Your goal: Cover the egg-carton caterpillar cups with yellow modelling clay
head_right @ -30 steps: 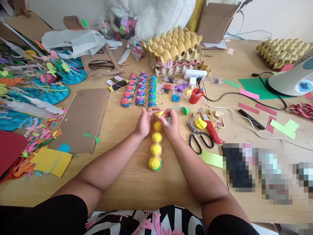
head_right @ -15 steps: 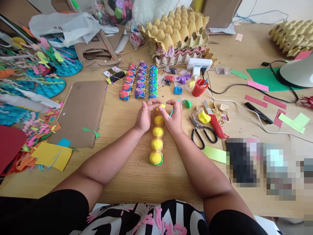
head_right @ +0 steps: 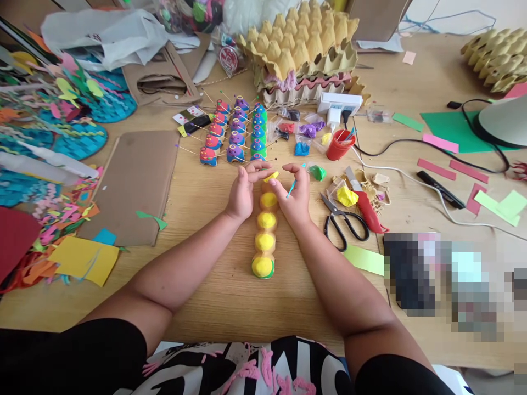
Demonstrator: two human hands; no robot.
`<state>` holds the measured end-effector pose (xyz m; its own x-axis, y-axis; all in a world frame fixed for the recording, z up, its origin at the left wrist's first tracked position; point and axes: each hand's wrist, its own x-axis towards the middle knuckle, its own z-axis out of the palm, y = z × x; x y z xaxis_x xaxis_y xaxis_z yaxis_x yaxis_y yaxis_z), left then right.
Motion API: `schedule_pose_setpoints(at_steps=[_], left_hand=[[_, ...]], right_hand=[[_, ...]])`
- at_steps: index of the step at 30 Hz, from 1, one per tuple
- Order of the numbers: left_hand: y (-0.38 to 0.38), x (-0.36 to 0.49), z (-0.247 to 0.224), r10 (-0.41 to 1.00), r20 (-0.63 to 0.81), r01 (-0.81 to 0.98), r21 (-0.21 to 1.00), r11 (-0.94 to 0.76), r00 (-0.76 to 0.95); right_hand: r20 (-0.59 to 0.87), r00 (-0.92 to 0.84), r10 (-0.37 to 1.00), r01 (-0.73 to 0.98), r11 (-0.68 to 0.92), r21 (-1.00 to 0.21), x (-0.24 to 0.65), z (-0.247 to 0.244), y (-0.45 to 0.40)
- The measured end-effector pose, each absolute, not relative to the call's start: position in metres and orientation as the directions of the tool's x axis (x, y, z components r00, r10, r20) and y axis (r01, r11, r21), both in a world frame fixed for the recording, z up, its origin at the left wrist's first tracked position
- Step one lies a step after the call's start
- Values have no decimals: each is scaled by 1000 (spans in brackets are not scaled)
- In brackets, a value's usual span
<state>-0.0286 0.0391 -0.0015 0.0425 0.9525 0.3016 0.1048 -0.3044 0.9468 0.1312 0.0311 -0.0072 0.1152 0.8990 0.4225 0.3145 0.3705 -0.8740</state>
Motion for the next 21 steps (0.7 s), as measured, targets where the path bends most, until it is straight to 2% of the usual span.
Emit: schedule_pose_setpoints(at_steps=[4,11,21], left_hand=[[39,-30,-4,913,398,71,912,-404,91],[42,-28,-3,970,236,-54,971,-233,60],[42,-27,3,970,231,-97,970,-224,74]], right_hand=[[442,151,884,327,377,-867,131,-9,33],[441,130,888,358,373,-856,129,-4,31],[431,88,898,337,380,-861,126,0,29]])
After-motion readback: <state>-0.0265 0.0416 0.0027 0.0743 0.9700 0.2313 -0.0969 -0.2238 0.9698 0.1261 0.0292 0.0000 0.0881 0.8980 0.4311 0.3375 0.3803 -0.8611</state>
